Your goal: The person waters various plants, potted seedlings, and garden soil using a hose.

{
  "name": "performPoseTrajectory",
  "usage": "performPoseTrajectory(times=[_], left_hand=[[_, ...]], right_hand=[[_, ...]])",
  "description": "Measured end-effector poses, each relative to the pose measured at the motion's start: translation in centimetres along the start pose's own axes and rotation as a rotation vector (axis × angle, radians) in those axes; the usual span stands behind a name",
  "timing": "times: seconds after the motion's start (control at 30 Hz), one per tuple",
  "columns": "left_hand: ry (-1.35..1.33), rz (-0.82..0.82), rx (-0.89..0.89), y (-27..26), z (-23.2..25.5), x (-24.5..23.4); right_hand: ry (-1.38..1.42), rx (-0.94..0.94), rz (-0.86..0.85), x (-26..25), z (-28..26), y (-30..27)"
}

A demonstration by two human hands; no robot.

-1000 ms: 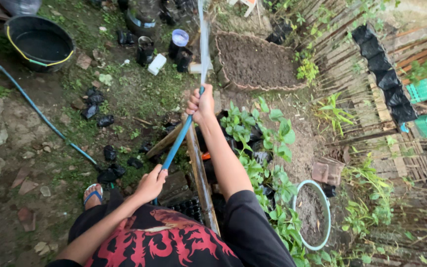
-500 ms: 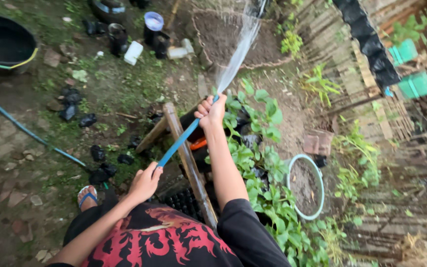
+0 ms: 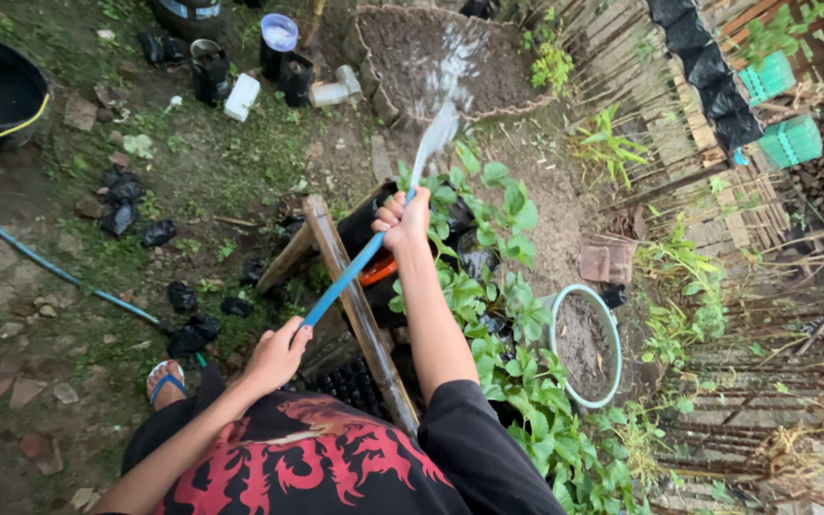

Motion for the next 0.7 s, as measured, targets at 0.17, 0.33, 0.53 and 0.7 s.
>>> performPoseTrajectory(times=[0.17,0.33,0.53,0.7], left_hand=[[-0.01,-0.005,-0.05,-0.3,0.4,-0.3],[0.008,0.024,-0.054,-0.2,-0.3,-0.3],[-0.036,0.041,0.003,0.1,-0.9,-0.2],[0.001,0.037,0.032,0.3,-0.8,0.1]], right_hand=[[0.018,-0.003,0.027,0.3,0.2,0.0],[0.047,-0.011,0.028,0.2,0.3,-0.1],[0.093,-0.051,0.082,-0.6,0.2,-1.0],[0.14,-0.101,0.119,-1.4,-0.2,-2.8]])
Point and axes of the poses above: each hand's wrist, its own y-axis towards the middle knuckle, its own x-axis out of the palm, z = x × y, the point moved 3 cm from there along y, towards the middle knuckle, and after that the axes turned 11 degrees about -y, right-handed, at the moved point
